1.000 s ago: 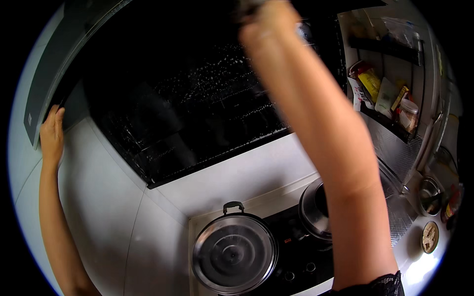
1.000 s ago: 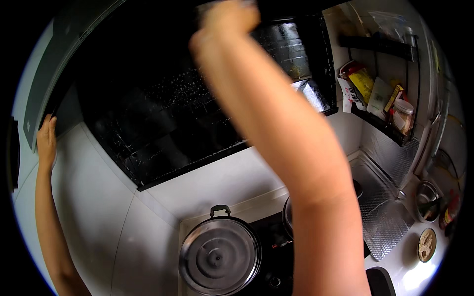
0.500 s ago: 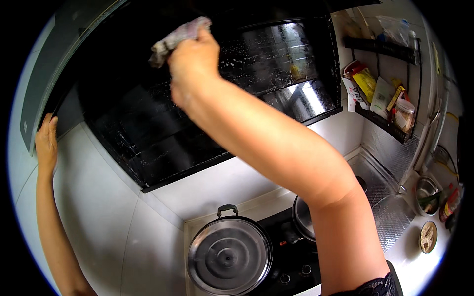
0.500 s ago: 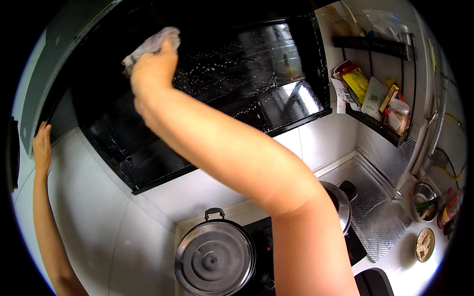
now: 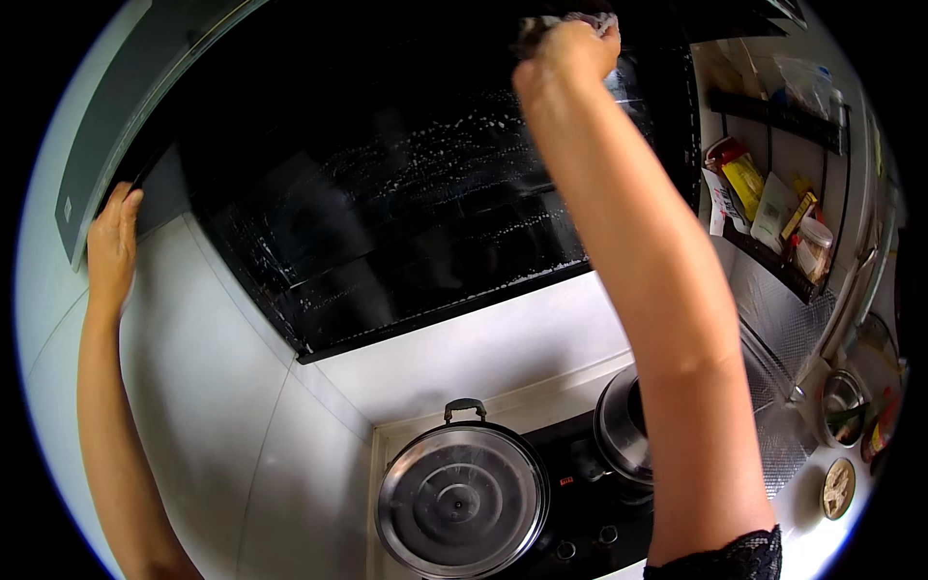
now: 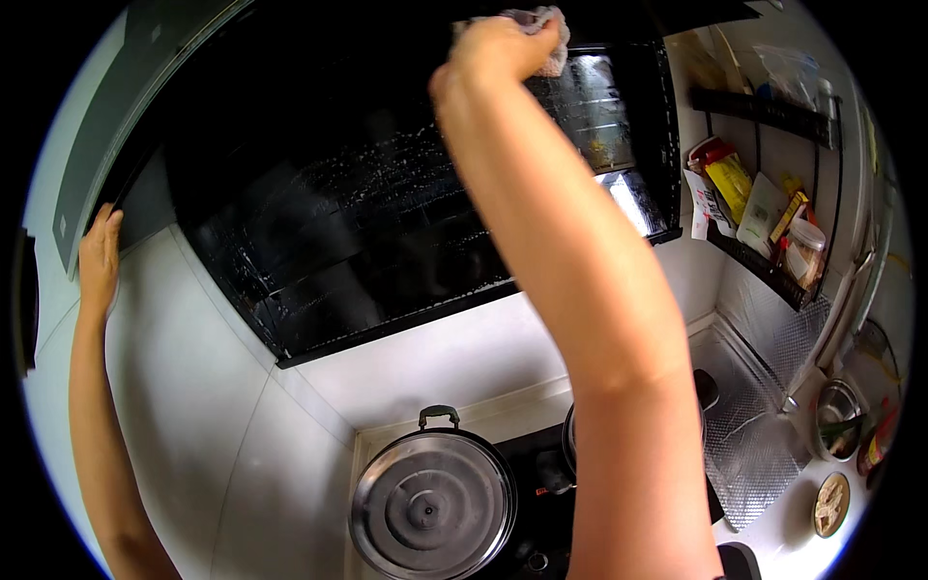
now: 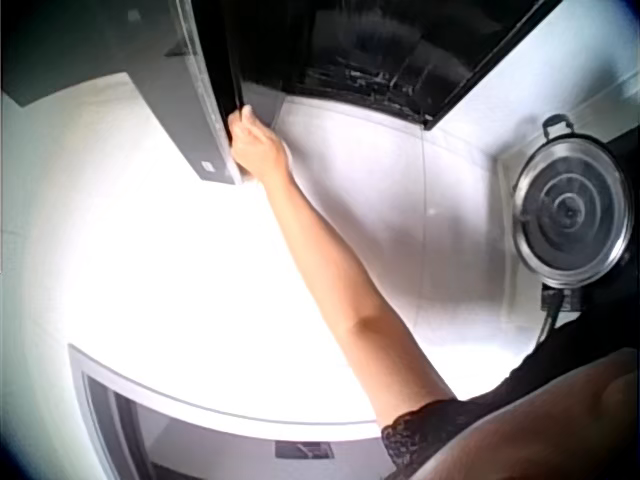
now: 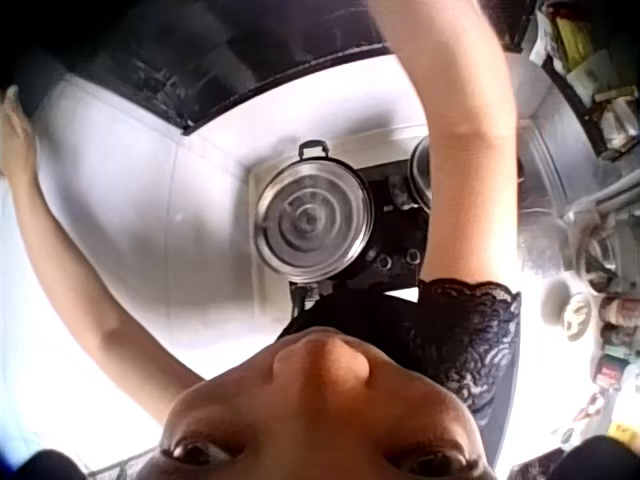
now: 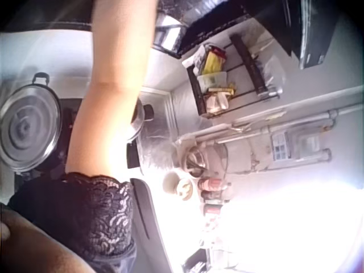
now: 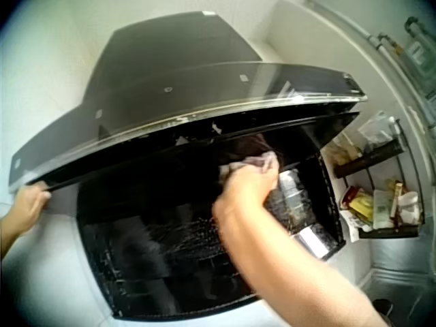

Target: The person wrings out a soapy cloth at the sink and then proceeds to wipe the exterior surface of a black range hood above the stove. They scrub the hood with the cloth, covering the front panel and edges, while pots remain on the stovetop below.

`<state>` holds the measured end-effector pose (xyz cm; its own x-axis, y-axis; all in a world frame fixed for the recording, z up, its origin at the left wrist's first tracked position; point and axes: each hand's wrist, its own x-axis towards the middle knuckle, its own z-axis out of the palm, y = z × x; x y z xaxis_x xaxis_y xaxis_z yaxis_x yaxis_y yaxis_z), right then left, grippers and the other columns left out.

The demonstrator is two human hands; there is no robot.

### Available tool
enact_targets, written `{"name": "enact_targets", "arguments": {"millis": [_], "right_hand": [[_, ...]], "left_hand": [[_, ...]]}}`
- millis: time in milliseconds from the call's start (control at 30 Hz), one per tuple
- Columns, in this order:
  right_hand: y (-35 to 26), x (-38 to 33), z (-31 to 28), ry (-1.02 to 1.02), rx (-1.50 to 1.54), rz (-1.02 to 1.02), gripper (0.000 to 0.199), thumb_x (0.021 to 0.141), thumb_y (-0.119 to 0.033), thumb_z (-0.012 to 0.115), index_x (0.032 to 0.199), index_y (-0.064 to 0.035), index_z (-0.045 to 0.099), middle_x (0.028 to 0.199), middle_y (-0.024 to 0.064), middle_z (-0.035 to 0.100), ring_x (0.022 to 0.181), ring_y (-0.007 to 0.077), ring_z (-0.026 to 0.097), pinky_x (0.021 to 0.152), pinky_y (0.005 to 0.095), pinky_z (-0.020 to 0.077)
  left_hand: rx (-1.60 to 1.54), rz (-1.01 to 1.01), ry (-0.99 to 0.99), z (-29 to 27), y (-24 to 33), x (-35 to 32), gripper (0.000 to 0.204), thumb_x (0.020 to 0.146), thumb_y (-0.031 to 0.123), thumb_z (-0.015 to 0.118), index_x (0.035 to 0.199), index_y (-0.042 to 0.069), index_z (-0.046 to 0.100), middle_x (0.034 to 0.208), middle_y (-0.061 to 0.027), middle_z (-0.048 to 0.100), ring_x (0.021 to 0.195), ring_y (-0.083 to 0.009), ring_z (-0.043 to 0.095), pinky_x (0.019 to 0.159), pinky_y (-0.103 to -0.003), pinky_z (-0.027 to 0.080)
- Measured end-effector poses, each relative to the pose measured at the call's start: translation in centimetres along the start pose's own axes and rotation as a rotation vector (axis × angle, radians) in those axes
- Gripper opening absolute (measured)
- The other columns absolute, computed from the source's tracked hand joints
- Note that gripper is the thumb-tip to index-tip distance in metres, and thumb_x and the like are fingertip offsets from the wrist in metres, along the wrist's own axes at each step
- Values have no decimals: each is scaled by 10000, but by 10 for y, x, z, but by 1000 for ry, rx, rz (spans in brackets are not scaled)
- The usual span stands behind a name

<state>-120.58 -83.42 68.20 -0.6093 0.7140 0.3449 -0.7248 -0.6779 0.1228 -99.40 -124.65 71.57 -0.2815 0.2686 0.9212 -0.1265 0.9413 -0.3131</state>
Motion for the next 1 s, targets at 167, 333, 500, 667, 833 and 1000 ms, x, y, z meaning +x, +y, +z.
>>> {"name": "enact_targets", "arguments": {"millis": [167, 333, 500, 667, 833, 1000], "right_hand": [[-24, -181, 50, -329, 260, 157, 490, 832, 131, 391, 1237, -141, 338, 1028, 86, 460, 755, 188, 530, 668, 359, 539], [17, -141, 41, -214, -204, 102, 450, 799, 120, 377, 1205, -66, 322, 1228, 158, 363, 1081, 205, 446, 974, 288, 365], [28, -118, 24, -234, -281, 190, 297, 871, 20, 391, 1153, -71, 409, 1098, 115, 489, 906, 203, 534, 808, 351, 474], [12, -42, 4, 14, -95, 268, 204, 855, 51, 300, 750, -57, 437, 618, 85, 487, 504, 187, 518, 429, 340, 447], [-41, -5, 6, -141, 119, 75, 164, 912, -16, 324, 787, -53, 424, 614, 27, 420, 444, 146, 403, 378, 268, 357], [-16, -108, 29, -349, -24, -109, 69, 873, 11, 440, 910, -46, 455, 757, 83, 557, 580, 197, 598, 471, 339, 481]], "left_hand": [[-38, 20, 46, -2, -4, -9, 491, 990, 420, 427, 1118, -36, 557, 836, -177, 572, 762, -270, 545, 749, -338, 432], [-83, -38, 8, -3, 7, -3, 457, 988, 418, 432, 1049, -18, 558, 776, -149, 530, 724, -257, 509, 720, -325, 424], [-80, -37, 47, 3, 8, -4, 436, 989, 414, 430, 1030, 0, 564, 760, -135, 523, 714, -254, 507, 708, -329, 425], [-94, 75, 62, 1, 8, -5, 420, 991, 401, 424, 1030, 7, 565, 762, -150, 516, 701, -288, 500, 701, -354, 425], [-106, -37, -73, -15, 18, -3, 404, 993, 392, 410, 1020, 23, 571, 770, -175, 522, 713, -326, 511, 702, -371, 424], [-116, -7, -50, -14, 22, -6, 431, 987, 430, 393, 944, 34, 559, 720, -167, 518, 696, -360, 502, 666, -404, 407]]}}
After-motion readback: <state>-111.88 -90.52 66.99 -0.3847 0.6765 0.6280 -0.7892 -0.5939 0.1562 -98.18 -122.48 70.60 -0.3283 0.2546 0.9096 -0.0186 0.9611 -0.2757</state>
